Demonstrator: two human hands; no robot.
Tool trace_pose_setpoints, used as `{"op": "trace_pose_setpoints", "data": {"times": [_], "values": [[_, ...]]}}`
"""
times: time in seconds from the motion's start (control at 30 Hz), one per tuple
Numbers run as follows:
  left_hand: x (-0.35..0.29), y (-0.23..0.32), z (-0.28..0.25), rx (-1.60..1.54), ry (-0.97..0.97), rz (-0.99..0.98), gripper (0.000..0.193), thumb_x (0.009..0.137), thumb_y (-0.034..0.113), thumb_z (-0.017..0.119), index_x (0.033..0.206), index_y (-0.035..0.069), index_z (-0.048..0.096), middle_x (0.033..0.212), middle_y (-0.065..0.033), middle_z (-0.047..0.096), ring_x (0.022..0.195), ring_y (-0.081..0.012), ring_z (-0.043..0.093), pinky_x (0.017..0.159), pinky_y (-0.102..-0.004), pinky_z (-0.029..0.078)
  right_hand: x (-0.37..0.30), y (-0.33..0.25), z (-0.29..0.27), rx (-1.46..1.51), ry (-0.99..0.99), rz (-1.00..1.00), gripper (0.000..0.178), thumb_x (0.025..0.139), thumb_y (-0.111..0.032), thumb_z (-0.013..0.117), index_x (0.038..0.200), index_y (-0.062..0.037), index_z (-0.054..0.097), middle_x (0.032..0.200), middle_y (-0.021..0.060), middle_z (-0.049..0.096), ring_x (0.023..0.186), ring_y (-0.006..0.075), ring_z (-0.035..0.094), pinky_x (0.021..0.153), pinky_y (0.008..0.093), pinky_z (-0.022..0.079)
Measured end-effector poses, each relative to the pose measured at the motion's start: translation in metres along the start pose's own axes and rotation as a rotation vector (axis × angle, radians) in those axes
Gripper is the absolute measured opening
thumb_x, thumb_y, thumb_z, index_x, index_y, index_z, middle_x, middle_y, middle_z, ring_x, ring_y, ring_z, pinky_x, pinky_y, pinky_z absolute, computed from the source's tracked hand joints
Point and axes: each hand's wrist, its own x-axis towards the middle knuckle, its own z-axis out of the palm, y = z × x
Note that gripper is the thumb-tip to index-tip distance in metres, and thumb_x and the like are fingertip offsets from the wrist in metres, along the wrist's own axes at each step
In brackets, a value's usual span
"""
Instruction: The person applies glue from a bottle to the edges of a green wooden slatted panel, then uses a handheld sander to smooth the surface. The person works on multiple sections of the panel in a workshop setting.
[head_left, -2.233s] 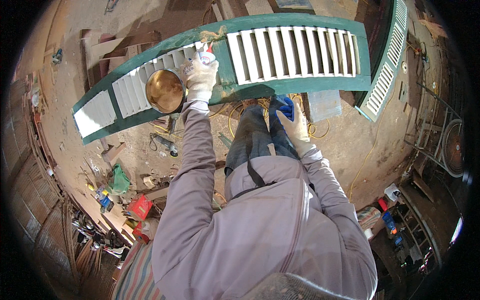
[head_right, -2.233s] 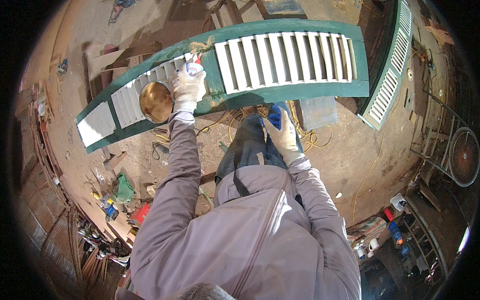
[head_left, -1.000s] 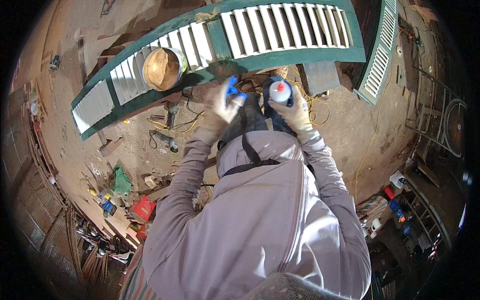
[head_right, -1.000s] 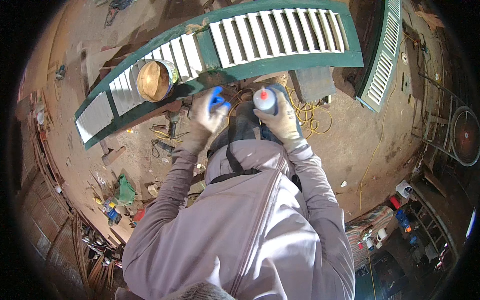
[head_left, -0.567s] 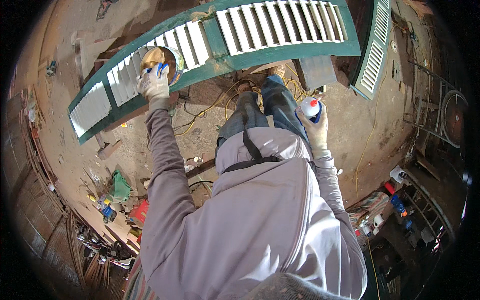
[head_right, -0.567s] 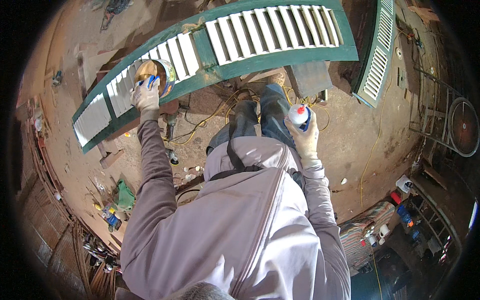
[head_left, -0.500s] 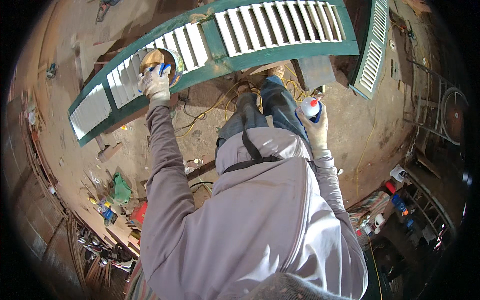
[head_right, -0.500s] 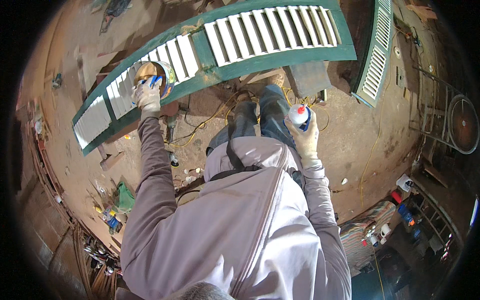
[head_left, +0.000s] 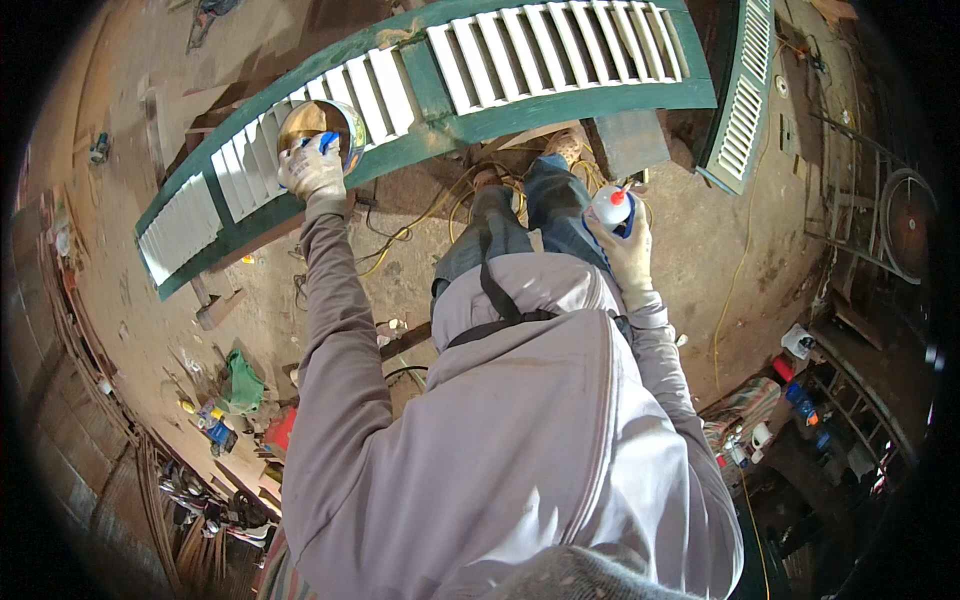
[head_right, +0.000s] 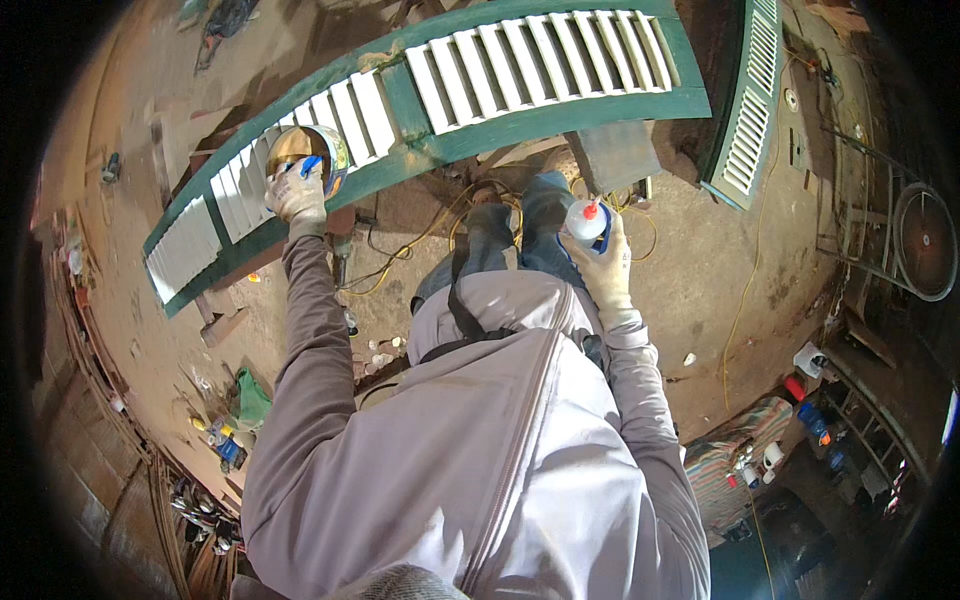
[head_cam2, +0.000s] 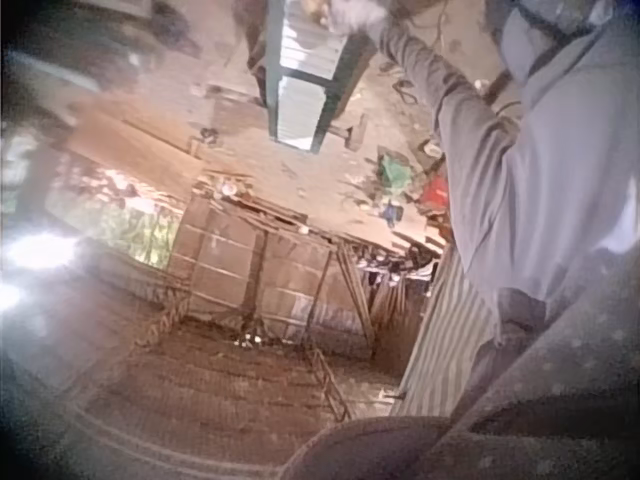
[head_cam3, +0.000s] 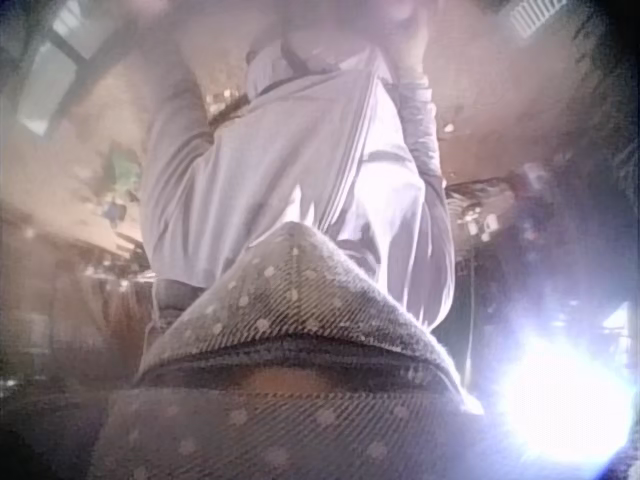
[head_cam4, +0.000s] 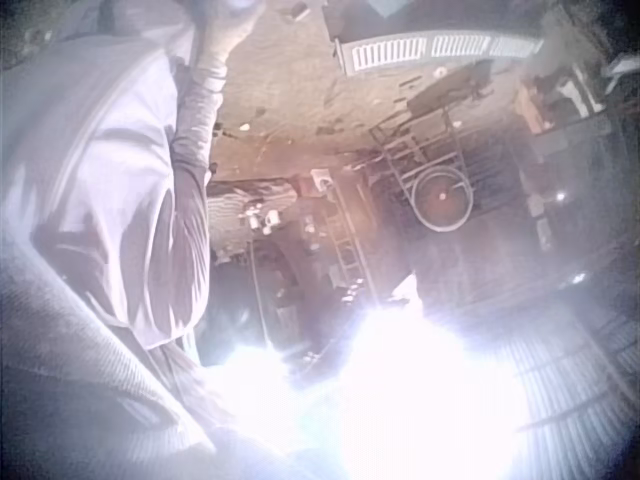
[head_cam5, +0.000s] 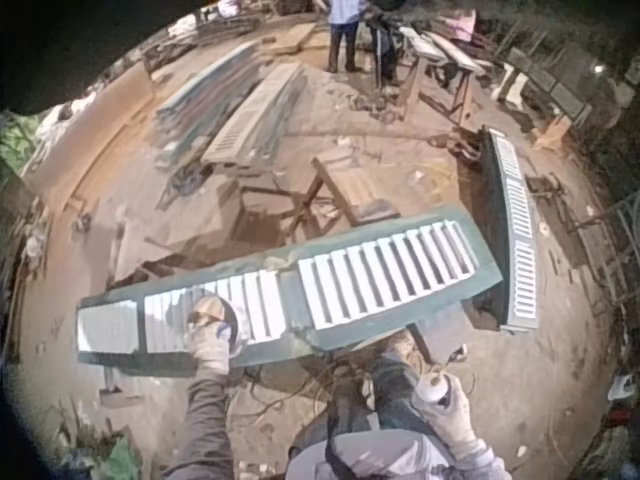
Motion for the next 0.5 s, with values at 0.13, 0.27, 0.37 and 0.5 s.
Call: {"op": "trace_pose_setpoints", "data": {"times": [0.13, 0.27, 0.37, 0.5], "values": [[-0.013, 0.015, -0.016, -0.147, 0.183, -0.051, 0.039, 0.087, 0.054, 0.072, 0.114, 0.026, 0.078, 0.122, -0.0012, 0.072, 0.114, -0.0271, 0.062, 0.100, -0.0456, 0.047, 0.002, -0.001, 0.000, 0.057, -0.064, 0.082, 0.070, 0.079, -0.024, 0.089, 0.134, 0.0031, 0.055, 0.116, 0.0166, 0.070, 0.107, 0.0228, 0.067, 0.096, 0.0358, 0.051], [-0.046, 0.081, -0.035, -0.280, 0.322, 0.273, 0.027, 0.080, 0.042, 0.082, 0.101, 0.027, 0.079, 0.109, 0.0030, 0.070, 0.106, -0.0250, 0.061, 0.093, -0.0478, 0.047, 0.004, -0.006, -0.002, 0.075, -0.056, 0.160, 0.070, 0.079, -0.024, 0.089, 0.134, 0.0029, 0.055, 0.112, 0.0158, 0.071, 0.103, 0.0217, 0.068, 0.093, 0.0355, 0.053], [-0.046, 0.117, -0.004, -0.358, 0.308, 0.448, 0.025, 0.079, 0.044, 0.080, 0.098, 0.028, 0.078, 0.101, 0.0059, 0.069, 0.100, -0.0251, 0.061, 0.087, -0.0482, 0.048, 0.004, -0.005, -0.001, 0.123, -0.058, 0.138, 0.067, 0.080, -0.024, 0.089, 0.132, 0.0023, 0.056, 0.111, 0.0143, 0.071, 0.102, 0.0201, 0.068, 0.092, 0.0345, 0.053], [-0.043, 0.145, 0.014, -0.418, 0.335, 0.502, 0.026, 0.079, 0.036, 0.081, 0.103, 0.026, 0.078, 0.114, 0.0062, 0.069, 0.107, -0.0259, 0.060, 0.095, -0.0522, 0.047, 0.003, 0.002, -0.003, 0.086, -0.083, 0.170, 0.063, 0.081, -0.024, 0.089, 0.129, 0.0010, 0.057, 0.110, 0.0125, 0.071, 0.099, 0.0180, 0.068, 0.090, 0.0335, 0.053]]}}
